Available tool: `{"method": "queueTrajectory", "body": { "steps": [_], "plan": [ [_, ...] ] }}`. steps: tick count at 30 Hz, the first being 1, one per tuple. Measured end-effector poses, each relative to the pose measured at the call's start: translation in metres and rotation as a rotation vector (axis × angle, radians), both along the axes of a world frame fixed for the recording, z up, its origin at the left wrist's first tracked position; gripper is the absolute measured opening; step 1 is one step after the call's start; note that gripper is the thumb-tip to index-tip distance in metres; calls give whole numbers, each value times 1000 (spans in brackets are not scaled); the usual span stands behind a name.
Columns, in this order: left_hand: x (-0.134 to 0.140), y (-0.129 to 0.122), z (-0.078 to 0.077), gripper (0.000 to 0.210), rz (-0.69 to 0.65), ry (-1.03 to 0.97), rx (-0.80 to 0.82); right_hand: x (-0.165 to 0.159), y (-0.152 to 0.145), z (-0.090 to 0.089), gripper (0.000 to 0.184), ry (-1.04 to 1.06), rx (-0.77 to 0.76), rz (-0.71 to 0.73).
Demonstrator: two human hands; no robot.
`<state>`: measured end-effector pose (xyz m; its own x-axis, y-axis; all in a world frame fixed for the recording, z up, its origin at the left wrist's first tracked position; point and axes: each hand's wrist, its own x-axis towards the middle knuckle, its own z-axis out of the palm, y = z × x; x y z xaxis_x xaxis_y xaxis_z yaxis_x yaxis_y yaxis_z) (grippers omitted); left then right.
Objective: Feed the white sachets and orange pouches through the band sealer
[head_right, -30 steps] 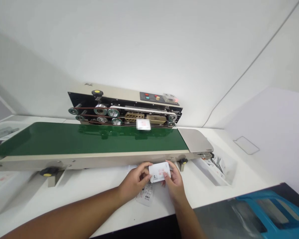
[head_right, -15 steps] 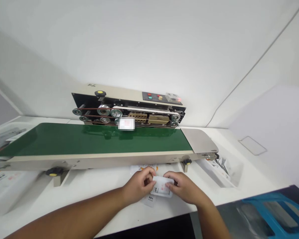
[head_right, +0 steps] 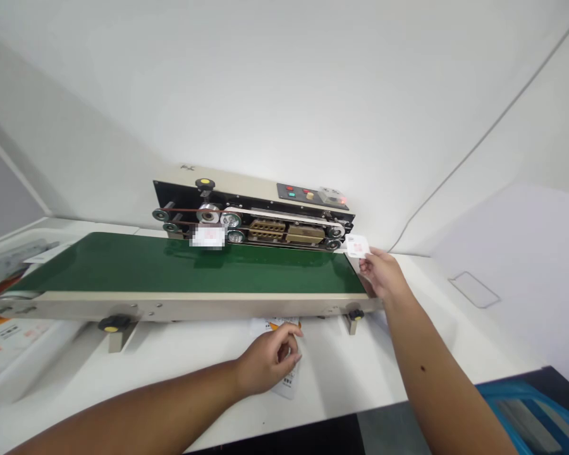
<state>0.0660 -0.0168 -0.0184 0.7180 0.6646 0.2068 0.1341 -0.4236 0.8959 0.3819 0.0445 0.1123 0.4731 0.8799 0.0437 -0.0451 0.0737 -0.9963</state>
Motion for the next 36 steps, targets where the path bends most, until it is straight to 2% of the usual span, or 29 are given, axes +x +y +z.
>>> {"method": "queueTrajectory", "body": {
  "steps": [5,8,9,11,13,15,16,18,21,22,24,26,30,32,36],
  "plan": [
    [-1,-1,3,32,-11,45,44,-22,12,-4,23,-6,-88,149],
    [0,0,4,26,15,75,194,-32,11,-2,30,-25,-120,175],
    [-1,0,4,23,19,91,263,-36,7,-1,31,-89,-108,126],
    [-1,-1,3,24,-3,134,389,-45,-6,-2,33,-319,-28,-84],
    [-3,-3,1,43,-50,199,475,-58,-29,-11,32,-596,118,-342],
    [-5,-5,-2,66,-103,287,528,-72,-58,-31,29,-786,277,-452],
    [-6,-6,-4,71,-127,331,543,-80,-73,-46,27,-866,353,-423],
    [-6,-7,-7,68,-166,400,555,-93,-100,-79,25,-955,427,-232],
    [-4,-6,-10,55,-189,419,578,-109,-123,-125,29,-964,315,131],
    [-3,-5,-11,52,-194,412,586,-112,-126,-136,29,-934,271,208],
    [-1,-3,-11,48,-210,392,590,-117,-126,-151,27,-847,216,272],
    [-1,-1,-10,47,-216,374,566,-118,-122,-157,24,-760,194,258],
    [-1,0,-8,40,-198,309,528,-115,-116,-158,21,-664,187,202],
    [0,0,-8,28,-179,271,526,-113,-116,-157,21,-624,202,221],
    [0,0,-5,22,-123,300,533,-112,-118,-157,21,-591,212,262]
  ]
}}
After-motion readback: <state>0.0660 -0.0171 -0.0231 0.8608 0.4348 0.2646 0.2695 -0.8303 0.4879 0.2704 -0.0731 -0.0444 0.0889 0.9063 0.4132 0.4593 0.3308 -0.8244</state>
